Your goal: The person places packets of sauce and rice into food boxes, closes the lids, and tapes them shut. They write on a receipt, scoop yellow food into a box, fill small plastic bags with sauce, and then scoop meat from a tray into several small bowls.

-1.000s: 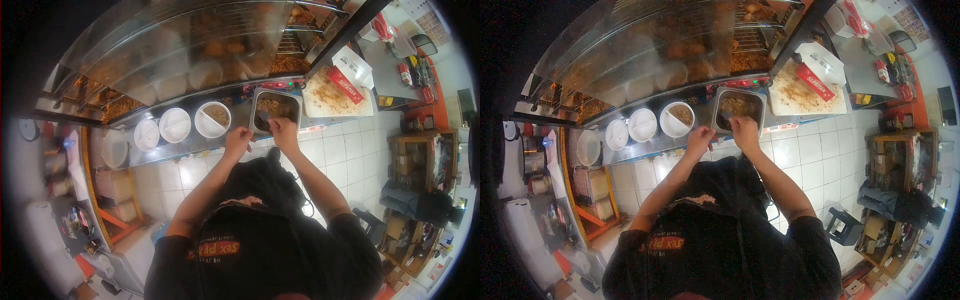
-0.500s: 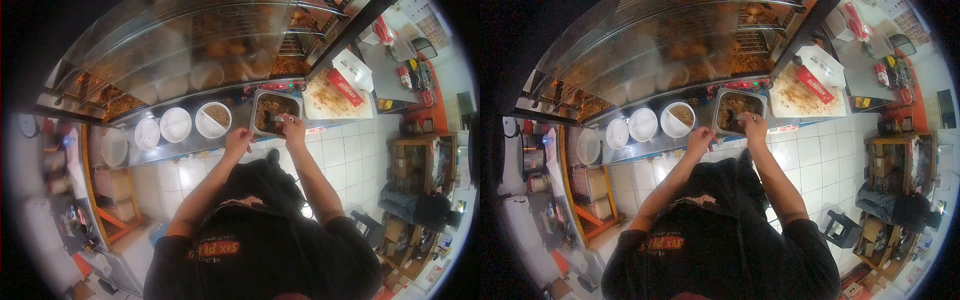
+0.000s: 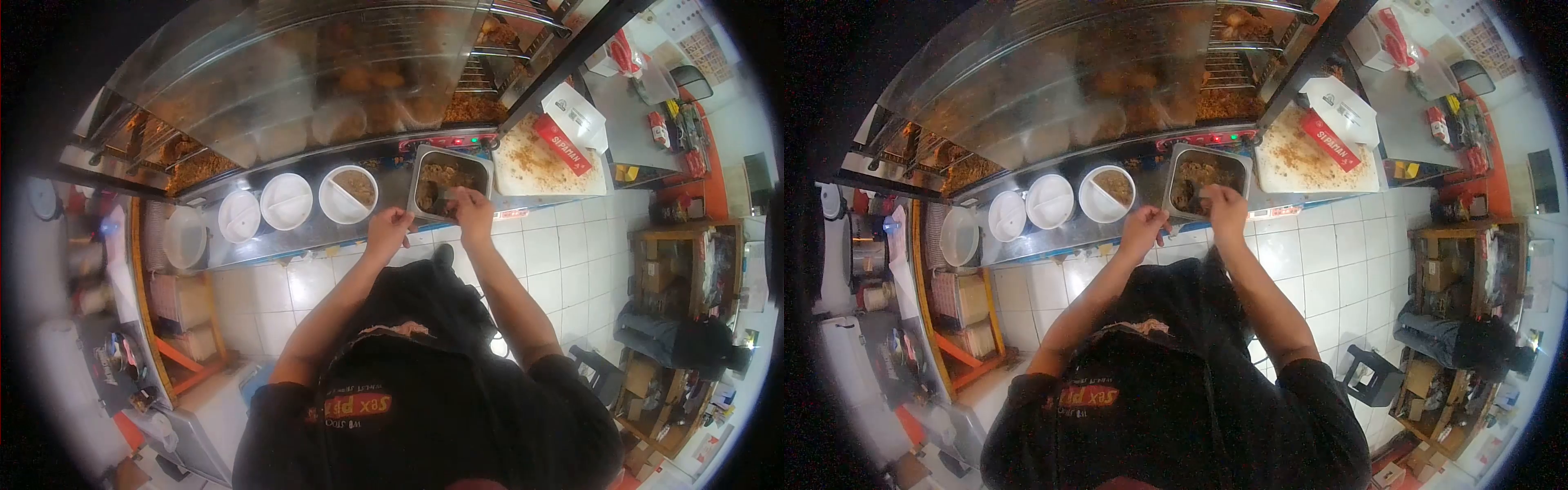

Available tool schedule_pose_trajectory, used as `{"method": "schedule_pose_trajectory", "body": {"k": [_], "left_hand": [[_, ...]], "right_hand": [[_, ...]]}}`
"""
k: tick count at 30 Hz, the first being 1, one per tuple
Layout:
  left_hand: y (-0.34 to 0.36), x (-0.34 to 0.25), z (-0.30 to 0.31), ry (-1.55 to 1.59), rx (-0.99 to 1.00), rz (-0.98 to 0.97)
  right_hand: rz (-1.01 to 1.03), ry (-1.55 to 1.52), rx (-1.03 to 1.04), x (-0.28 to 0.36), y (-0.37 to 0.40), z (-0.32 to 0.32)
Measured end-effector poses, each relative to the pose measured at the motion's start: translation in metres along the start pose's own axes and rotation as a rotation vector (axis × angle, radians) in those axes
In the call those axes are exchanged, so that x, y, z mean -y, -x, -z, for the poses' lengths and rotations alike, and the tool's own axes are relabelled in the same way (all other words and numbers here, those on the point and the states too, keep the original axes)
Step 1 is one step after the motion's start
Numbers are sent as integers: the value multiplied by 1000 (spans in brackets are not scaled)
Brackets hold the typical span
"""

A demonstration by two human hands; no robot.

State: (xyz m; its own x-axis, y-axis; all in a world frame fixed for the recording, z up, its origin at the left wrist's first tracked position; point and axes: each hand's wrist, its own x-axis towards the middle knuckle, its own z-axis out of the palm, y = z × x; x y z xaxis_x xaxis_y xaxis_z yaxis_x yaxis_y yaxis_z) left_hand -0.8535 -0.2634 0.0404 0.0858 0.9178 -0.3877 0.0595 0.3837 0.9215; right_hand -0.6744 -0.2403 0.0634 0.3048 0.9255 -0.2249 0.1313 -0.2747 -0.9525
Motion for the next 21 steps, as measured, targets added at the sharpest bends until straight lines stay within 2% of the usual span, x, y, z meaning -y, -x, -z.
{"method": "schedule_pose_trajectory", "body": {"k": [2,9,12,14,18,21], "left_hand": [[3,-4,1,-3,-11,19],[11,10,16,29,5,45],[17,11,20,20,-4,71],[15,20,19,101,17,49],[10,12,8,136,13,19],[4,9,2,112,-35,-19]], "right_hand": [[-168,-244,-27,-3,-10,9],[-192,-416,-119,-3,-17,22],[-168,-247,-99,-5,-13,21],[-13,-51,-81,-17,-12,15],[48,30,-95,-7,-3,7],[242,273,-16,-17,-1,-4]]}}
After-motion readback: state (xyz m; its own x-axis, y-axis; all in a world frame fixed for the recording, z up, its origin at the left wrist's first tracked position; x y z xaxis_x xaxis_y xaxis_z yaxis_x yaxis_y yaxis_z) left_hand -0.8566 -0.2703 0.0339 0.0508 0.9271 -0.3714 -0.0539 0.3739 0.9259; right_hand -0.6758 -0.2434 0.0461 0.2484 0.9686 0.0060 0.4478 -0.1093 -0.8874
